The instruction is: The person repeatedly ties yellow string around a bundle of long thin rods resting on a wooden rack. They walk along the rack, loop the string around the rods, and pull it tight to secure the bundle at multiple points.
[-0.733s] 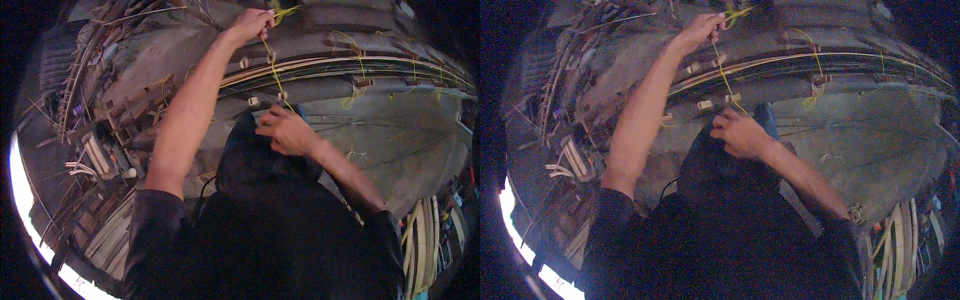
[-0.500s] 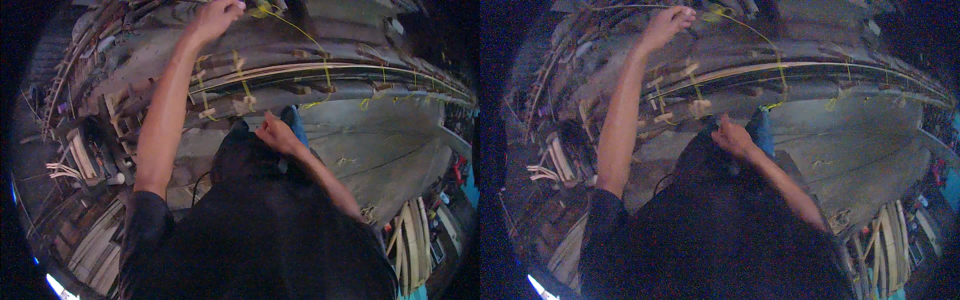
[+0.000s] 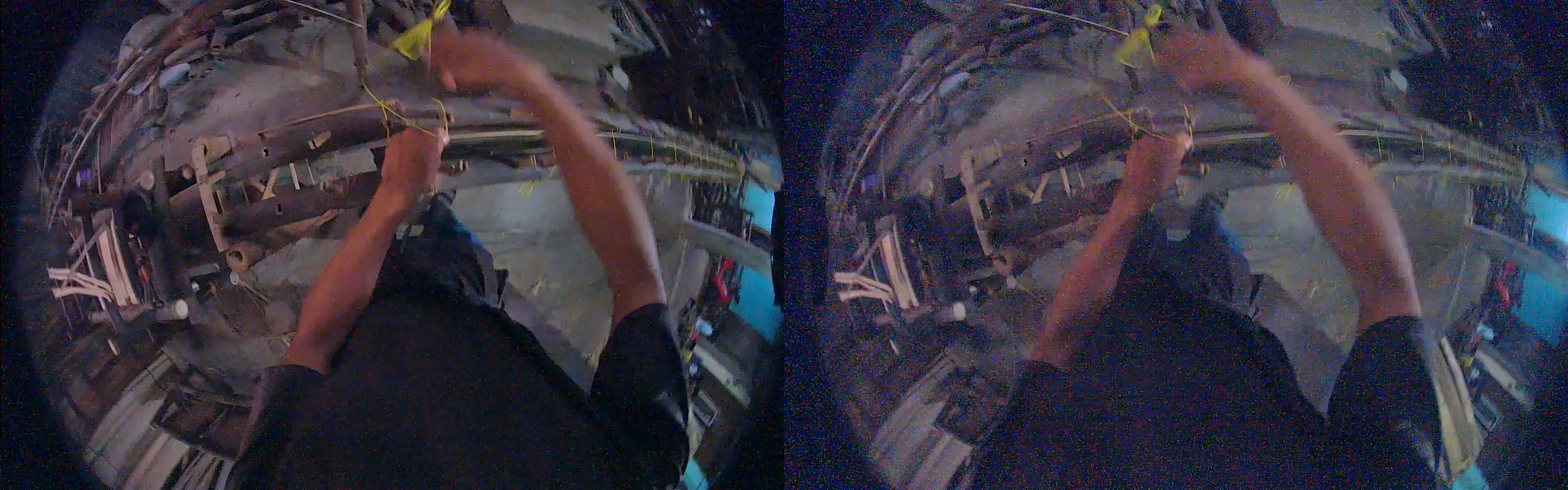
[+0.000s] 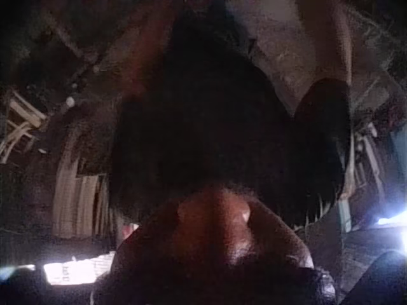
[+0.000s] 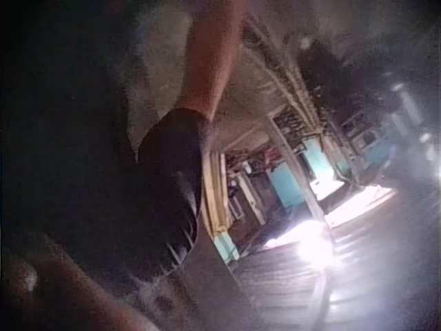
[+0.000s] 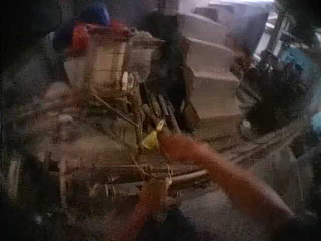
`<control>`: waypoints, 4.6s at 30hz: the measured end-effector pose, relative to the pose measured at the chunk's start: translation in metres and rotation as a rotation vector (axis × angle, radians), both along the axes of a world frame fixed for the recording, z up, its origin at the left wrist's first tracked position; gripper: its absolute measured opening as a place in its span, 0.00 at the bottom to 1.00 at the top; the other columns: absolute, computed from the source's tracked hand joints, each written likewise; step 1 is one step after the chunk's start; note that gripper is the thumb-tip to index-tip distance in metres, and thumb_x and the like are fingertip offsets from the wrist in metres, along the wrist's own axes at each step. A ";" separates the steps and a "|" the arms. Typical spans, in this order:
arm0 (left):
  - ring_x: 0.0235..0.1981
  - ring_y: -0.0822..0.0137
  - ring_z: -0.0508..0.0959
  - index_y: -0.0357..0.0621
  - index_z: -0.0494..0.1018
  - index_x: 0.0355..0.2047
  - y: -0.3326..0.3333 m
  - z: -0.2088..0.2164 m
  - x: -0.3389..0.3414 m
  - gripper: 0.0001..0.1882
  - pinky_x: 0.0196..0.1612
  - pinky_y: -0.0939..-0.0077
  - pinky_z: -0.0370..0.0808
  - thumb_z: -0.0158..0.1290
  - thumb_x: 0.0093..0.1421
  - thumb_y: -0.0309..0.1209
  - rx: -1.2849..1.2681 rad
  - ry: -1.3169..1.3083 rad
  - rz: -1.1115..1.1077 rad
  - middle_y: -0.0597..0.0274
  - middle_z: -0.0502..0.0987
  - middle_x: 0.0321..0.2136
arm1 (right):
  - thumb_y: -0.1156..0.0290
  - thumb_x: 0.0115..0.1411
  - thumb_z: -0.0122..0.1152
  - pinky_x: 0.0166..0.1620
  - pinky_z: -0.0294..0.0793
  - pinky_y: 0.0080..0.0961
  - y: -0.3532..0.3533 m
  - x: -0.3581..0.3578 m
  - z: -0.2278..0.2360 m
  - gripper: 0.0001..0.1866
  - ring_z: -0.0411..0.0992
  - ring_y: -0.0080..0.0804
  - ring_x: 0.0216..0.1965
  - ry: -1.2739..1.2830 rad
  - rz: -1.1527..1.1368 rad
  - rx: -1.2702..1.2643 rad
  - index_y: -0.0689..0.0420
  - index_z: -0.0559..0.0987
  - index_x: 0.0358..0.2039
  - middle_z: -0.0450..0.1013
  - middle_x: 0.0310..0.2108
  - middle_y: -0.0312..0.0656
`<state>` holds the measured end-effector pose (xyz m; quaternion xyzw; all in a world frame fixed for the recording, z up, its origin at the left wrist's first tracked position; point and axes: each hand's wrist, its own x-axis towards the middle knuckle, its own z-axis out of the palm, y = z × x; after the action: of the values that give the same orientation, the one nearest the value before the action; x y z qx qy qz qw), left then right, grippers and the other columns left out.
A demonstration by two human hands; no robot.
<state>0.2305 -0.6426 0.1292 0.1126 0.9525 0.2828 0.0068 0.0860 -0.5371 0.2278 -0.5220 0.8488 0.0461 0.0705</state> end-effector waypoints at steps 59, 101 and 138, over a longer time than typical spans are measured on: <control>0.30 0.66 0.78 0.36 0.75 0.30 -0.102 0.057 0.015 0.17 0.40 0.77 0.71 0.47 0.62 0.39 0.624 -0.202 0.084 0.56 0.78 0.27 | 0.73 0.53 0.51 0.25 0.72 0.42 -0.072 0.242 -0.134 0.11 0.73 0.46 0.22 -0.690 -0.374 -0.410 0.54 0.70 0.39 0.71 0.18 0.47; 0.54 0.52 0.61 0.39 0.68 0.44 0.598 -0.193 -0.063 0.15 0.57 0.59 0.56 0.48 0.55 0.28 -0.778 -0.086 -0.819 0.46 0.64 0.50 | 0.48 0.46 0.61 0.36 0.73 0.40 0.669 0.364 -0.907 0.23 0.75 0.49 0.30 -0.517 -2.647 -0.513 0.59 0.80 0.26 0.75 0.23 0.50; 0.23 0.66 0.73 0.40 0.69 0.37 0.335 0.025 0.107 0.16 0.29 0.69 0.68 0.39 0.65 0.40 0.608 -0.616 -0.642 0.56 0.71 0.23 | 0.68 0.61 0.43 0.20 0.71 0.25 0.735 0.097 0.158 0.09 0.68 0.26 0.19 0.041 -1.406 -2.112 0.60 0.68 0.31 0.68 0.19 0.38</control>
<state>0.3371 -0.3076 0.1547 0.3071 0.6992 0.5495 0.3389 0.1834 0.1977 0.3862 0.2384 0.5665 -0.6900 -0.3823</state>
